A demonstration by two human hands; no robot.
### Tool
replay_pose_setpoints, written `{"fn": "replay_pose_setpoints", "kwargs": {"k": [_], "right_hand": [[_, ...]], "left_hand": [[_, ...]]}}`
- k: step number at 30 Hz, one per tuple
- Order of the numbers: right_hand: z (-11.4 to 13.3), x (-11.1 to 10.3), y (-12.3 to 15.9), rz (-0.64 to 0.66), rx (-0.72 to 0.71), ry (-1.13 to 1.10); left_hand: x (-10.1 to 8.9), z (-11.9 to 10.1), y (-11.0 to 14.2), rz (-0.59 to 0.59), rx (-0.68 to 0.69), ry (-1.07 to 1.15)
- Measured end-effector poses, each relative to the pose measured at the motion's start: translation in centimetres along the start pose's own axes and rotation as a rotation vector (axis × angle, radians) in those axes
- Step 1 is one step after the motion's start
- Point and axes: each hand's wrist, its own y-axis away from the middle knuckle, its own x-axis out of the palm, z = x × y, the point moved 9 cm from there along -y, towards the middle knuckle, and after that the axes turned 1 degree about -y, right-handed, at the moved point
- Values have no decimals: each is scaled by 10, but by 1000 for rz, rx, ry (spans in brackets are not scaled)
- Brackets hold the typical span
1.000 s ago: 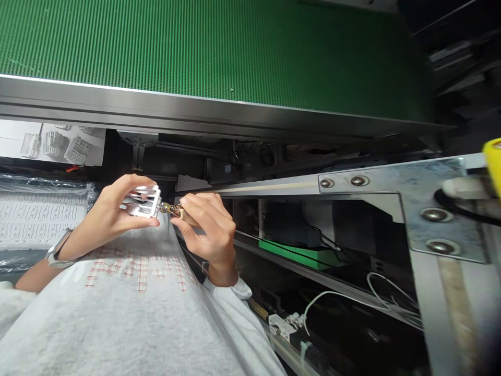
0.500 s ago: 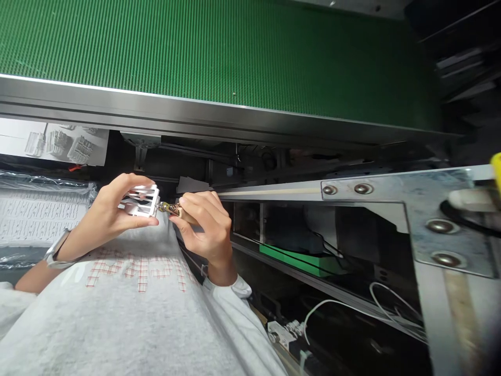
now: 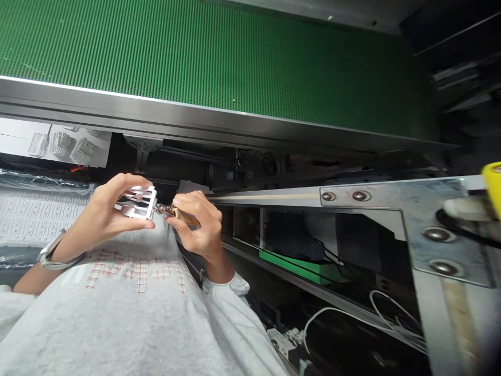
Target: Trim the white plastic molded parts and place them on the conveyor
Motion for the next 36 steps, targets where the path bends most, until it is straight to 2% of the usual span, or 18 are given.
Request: {"fn": "replay_pose_setpoints", "kwargs": {"k": [7, 13, 18, 23, 36], "right_hand": [[-1, -3, 1, -47, -12, 42], [-1, -5, 1, -17, -6, 76], [-2, -6, 0, 11, -11, 69], [-1, -7, -2, 29, -26, 71], [3, -8, -4, 68, -36, 118]], "left_hand": [[0, 5, -4, 23, -115, 29], [2, 1, -5, 33, -80, 11], [2, 5, -6, 38, -116, -3], [2, 4, -7, 46, -87, -16], [2, 4, -9, 64, -112, 33]]}}
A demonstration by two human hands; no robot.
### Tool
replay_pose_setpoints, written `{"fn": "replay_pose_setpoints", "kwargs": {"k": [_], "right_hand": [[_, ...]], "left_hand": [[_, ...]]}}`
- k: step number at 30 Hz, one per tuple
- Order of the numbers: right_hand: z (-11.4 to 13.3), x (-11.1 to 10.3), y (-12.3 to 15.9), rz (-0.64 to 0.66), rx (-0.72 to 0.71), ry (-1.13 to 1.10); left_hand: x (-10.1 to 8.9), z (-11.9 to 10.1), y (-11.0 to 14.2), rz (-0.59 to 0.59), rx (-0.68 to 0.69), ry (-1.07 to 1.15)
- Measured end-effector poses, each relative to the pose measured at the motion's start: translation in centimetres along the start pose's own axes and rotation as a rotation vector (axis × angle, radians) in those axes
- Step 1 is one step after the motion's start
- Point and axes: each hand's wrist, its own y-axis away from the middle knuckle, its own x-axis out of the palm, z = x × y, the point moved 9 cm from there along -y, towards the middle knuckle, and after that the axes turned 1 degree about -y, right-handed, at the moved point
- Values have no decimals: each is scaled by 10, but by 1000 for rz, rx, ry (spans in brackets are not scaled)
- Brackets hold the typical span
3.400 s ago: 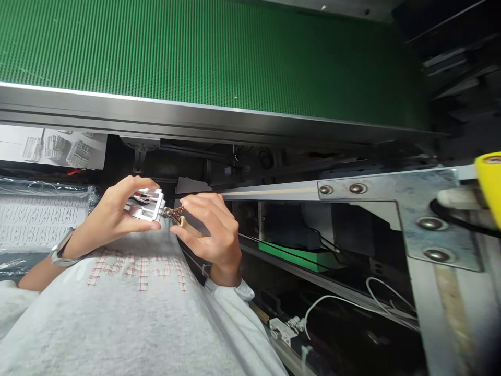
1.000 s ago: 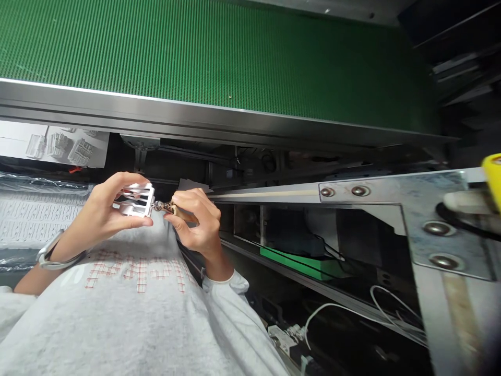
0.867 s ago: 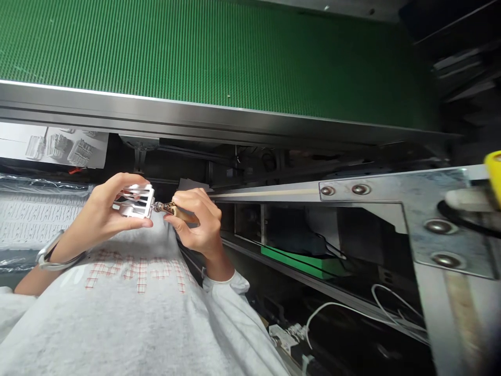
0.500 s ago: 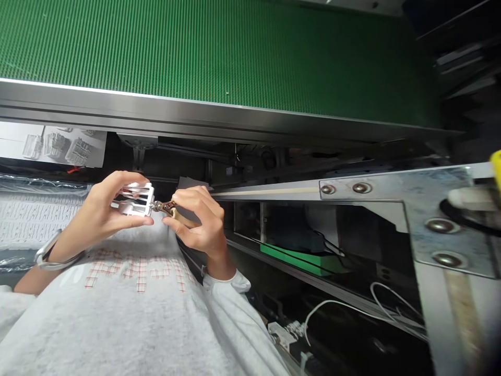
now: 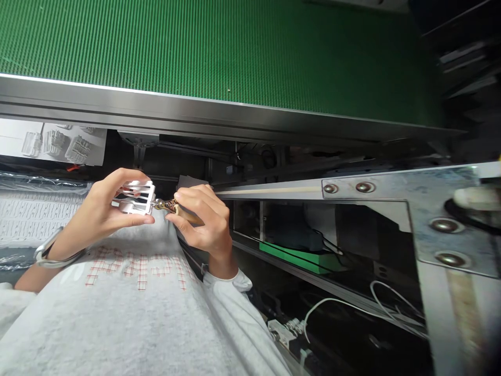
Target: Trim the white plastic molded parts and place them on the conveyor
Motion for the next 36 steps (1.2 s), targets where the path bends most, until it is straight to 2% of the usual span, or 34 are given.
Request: {"fn": "replay_pose_setpoints", "kwargs": {"k": [7, 29, 33, 36], "right_hand": [[3, 2, -2, 11, 14, 21], [11, 4, -5, 0, -5, 71], [10, 4, -2, -31, -14, 26], [1, 3, 2, -86, 9, -117]], "left_hand": [[-5, -2, 1, -39, 4, -51], [-9, 0, 12, -39, 38, -41], [-8, -5, 10, -18, 33, -23], [-6, -9, 7, -5, 38, -6]]}}
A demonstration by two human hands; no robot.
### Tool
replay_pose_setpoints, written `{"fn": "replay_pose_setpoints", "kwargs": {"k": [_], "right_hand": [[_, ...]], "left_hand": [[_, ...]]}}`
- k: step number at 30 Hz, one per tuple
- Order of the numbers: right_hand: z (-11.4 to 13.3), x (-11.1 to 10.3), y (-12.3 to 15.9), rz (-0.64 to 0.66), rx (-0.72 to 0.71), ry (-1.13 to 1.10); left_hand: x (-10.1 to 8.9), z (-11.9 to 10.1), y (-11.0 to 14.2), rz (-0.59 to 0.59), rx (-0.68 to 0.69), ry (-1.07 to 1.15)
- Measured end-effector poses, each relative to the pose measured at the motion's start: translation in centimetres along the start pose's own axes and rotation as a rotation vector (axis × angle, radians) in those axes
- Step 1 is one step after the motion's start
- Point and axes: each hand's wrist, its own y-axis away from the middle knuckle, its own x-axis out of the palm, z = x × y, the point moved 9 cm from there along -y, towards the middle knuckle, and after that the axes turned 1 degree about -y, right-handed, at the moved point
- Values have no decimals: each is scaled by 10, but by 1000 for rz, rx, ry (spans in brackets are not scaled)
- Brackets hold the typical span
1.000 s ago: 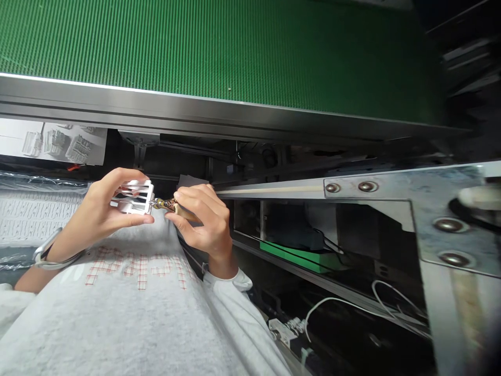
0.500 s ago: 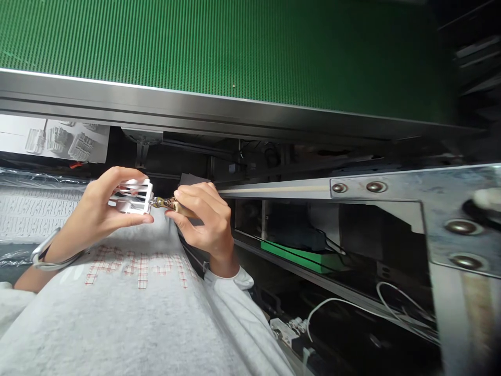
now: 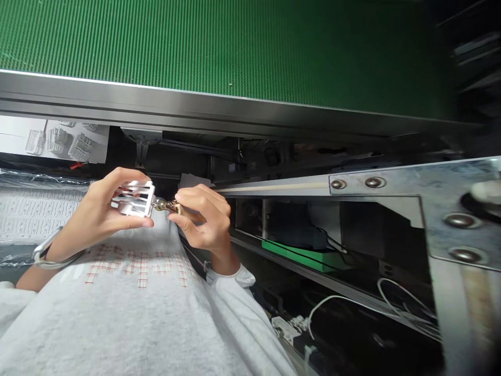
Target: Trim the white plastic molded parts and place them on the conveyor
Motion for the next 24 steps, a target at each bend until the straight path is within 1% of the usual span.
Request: {"fn": "replay_pose_setpoints", "kwargs": {"k": [3, 5, 7, 9, 11, 14, 17, 19, 20, 22, 24], "right_hand": [[-10, -7, 4, -82, 42, -103], [-11, -12, 4, -118, 40, -54], [-8, -15, 4, -124, 25, 50], [-4, -15, 3, -106, 20, 144], [-1, -13, 2, -82, 18, 199], [4, -11, 1, -53, 13, 243], [5, -9, 0, -32, 7, 271], [4, -10, 1, -33, 7, 286], [3, -11, 2, -39, 13, 291], [-1, -13, 4, -54, 28, 306], [-4, -14, 5, -65, 39, 324]], "left_hand": [[1, -1, -1, -1, 23, 3], [2, -1, 0, 3, 56, 32], [3, 0, 2, 18, 106, 63], [3, -4, 4, 32, 199, 85], [5, -13, 6, 49, 327, 82], [14, -28, 6, 85, 504, -38], [22, -33, 4, 98, 581, -243], [19, -30, 2, 57, 592, -355], [15, -27, 1, 15, 584, -403], [0, -17, 0, -112, 538, -488], [-15, -4, -1, -244, 442, -550]]}}
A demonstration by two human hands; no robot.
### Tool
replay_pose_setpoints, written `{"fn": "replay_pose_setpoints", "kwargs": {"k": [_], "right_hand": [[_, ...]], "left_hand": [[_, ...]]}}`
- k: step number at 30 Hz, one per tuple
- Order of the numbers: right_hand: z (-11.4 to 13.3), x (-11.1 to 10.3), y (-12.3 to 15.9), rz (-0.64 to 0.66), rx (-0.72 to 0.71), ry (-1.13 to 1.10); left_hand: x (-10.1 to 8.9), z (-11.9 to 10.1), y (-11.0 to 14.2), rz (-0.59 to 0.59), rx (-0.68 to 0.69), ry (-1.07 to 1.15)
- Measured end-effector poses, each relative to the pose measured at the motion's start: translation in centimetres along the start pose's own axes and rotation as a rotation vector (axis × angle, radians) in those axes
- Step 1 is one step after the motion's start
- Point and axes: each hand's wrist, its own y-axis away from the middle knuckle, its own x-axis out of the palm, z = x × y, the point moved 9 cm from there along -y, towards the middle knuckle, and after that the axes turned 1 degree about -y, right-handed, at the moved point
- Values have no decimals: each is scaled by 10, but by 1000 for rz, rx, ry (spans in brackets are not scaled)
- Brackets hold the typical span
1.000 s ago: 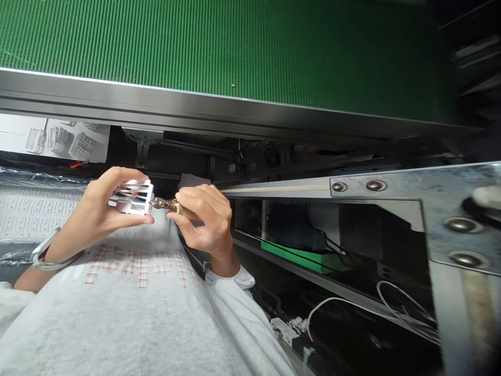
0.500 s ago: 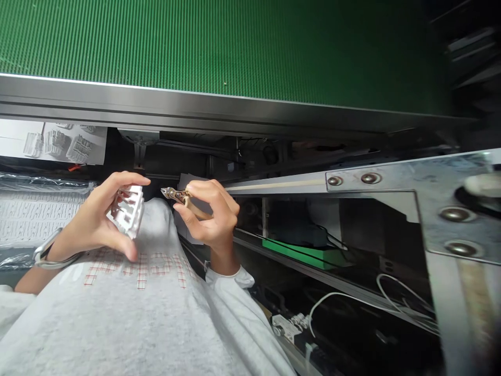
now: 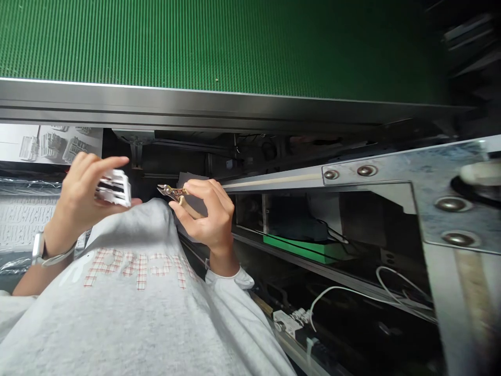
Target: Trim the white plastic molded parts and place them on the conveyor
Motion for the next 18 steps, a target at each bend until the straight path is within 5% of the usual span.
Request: {"fn": "replay_pose_setpoints", "kwargs": {"k": [4, 12, 18], "right_hand": [[0, 4, 1, 15, 12, -22], [16, 8, 1, 113, 134, -87], [28, 10, 1, 140, 167, -114]], "left_hand": [[2, 14, 5, -7, -145, 48], [16, -6, -3, 53, -148, 248], [9, -9, -5, -29, -101, 128]]}}
